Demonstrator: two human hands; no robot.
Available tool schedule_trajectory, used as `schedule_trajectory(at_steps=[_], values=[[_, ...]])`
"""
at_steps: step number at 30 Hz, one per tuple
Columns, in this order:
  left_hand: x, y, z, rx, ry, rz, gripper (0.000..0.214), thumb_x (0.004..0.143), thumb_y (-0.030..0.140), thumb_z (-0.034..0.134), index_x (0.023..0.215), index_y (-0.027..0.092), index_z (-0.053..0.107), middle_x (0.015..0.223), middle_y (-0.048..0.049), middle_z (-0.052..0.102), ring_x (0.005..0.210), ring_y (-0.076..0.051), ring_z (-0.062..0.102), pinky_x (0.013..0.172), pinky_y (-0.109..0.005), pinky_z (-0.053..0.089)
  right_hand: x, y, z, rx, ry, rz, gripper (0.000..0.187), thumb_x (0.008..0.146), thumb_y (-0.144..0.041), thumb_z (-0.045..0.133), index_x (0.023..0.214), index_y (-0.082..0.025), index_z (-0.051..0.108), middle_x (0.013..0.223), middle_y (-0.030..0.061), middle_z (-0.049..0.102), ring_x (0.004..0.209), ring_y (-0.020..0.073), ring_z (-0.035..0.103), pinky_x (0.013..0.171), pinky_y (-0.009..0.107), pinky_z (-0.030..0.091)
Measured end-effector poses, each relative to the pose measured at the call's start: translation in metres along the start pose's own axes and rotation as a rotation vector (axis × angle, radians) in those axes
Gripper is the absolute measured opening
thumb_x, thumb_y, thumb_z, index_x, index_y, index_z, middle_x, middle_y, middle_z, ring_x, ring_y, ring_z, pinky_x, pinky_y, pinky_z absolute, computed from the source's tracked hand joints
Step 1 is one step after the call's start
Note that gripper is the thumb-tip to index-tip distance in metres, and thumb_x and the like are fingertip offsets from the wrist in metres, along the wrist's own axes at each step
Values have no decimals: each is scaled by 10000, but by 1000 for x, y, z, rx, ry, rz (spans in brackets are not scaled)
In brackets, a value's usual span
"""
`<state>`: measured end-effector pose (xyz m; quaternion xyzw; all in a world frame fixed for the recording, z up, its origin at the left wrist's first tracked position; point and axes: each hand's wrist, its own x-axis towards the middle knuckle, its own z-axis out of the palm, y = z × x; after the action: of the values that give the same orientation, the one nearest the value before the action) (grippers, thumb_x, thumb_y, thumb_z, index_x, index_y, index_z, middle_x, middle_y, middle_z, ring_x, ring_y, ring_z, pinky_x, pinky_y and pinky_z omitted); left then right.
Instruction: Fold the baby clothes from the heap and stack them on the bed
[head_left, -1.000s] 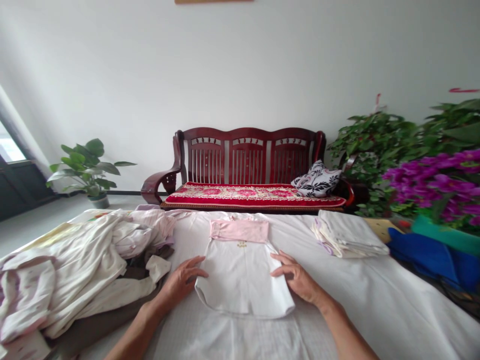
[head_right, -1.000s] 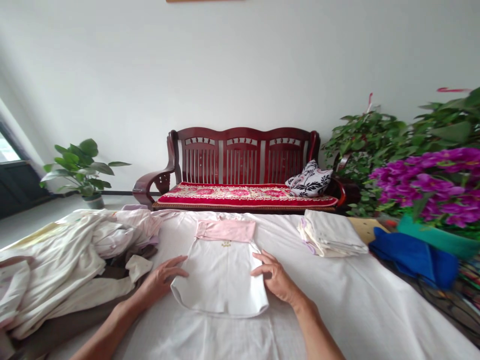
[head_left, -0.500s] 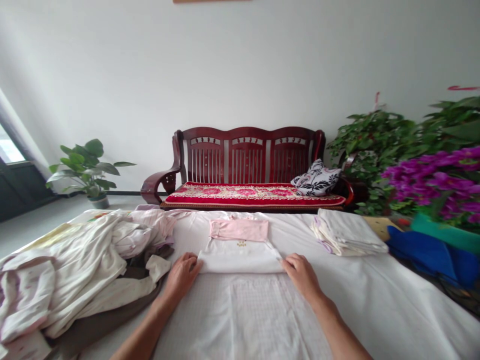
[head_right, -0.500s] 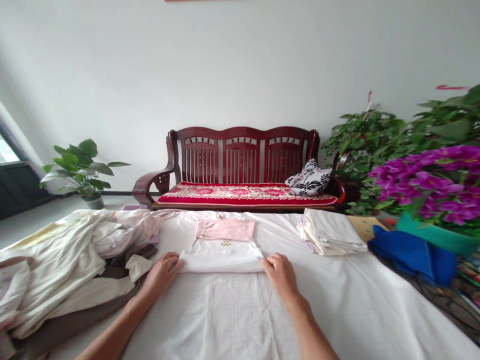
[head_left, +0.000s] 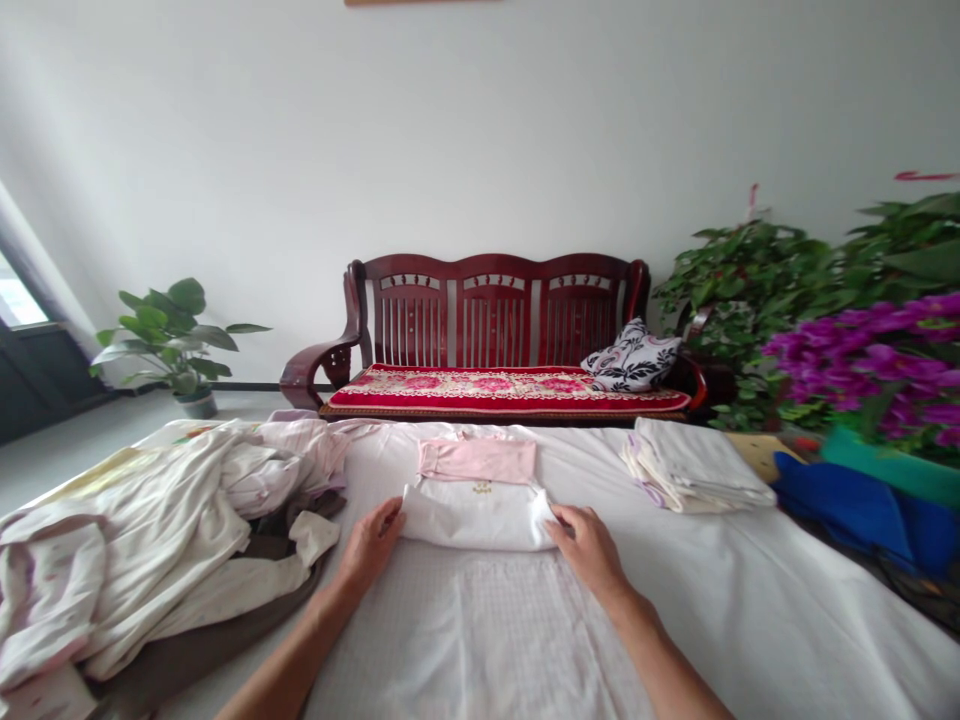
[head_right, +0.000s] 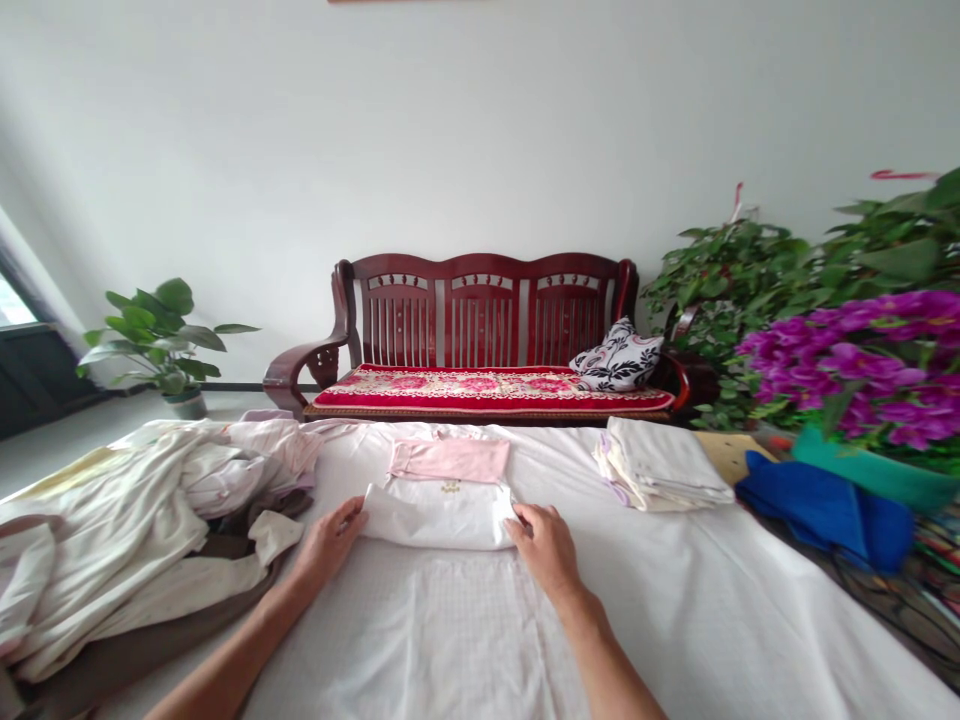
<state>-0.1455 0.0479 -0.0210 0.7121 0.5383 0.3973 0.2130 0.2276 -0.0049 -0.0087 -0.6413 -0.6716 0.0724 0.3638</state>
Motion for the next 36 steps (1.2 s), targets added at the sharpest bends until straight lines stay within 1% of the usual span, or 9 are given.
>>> schedule_trajectory(at_steps=[4,9,16,20,24,27,30,33,36], values=[[3,-2,5,-22,93,6,430,881,384,471,1215,180,650,847,2,681,694,-140,626,676,-237,495,3,4,6,2,51,64,368,871,-386,479,1064,-198,729,849,57,719,844,229,639,792,333,488],[5,-4,10,72,99,-17,537,863,261,481,1390,178,535,795,23,655,584,-119,571,612,-234,463,1,7,6,-155,36,163,375,884,-348,484,1155,-204,700,747,20,668,727,201,623,657,282,434],[0,-1,8,240,18,42,366,911,169,443,1177,245,682,1063,-32,719,920,-178,679,828,-271,484,-2,1,5,-260,69,86,361,905,-266,483,1197,-194,683,756,39,671,732,207,620,698,301,432],[-3,8,4,368,-6,27,334,923,147,461,1130,268,694,1094,-20,716,958,-194,677,858,-293,474,-1,2,5,-220,147,-11,399,927,-275,468,1279,-191,637,794,46,673,771,218,627,756,327,457],[-5,14,1,503,-20,73,339,915,125,484,1138,270,693,1072,-31,715,976,-209,670,909,-346,474,-2,4,6,-309,108,-12,438,897,-218,510,1321,-167,605,779,60,690,786,251,629,761,364,470],[-7,15,1,601,43,163,339,903,127,510,1153,256,699,1157,-72,699,1062,-258,646,995,-442,455,-2,5,6,-364,131,-40,390,888,-201,530,1264,-177,632,895,93,719,875,276,631,805,399,484],[-9,17,6,599,81,332,354,931,152,490,1212,246,684,1333,-95,638,1279,-289,544,1120,-494,379,-2,2,6,-369,184,-153,381,928,-224,494,1286,-179,615,1151,130,698,1092,291,603,946,439,470],[-11,22,13,539,-64,496,417,969,230,483,1372,262,586,1506,-86,510,1427,-282,410,1169,-489,348,-5,-7,9,-376,149,-317,469,950,-258,483,1413,-190,521,1391,115,597,1352,284,458,1121,465,360],[-14,29,14,506,-265,569,543,1010,362,455,1541,292,364,1611,-81,358,1475,-269,344,1200,-492,308,-11,-20,16,-414,29,-443,566,957,-284,494,1513,-220,405,1559,85,442,1467,262,322,1186,473,277]])
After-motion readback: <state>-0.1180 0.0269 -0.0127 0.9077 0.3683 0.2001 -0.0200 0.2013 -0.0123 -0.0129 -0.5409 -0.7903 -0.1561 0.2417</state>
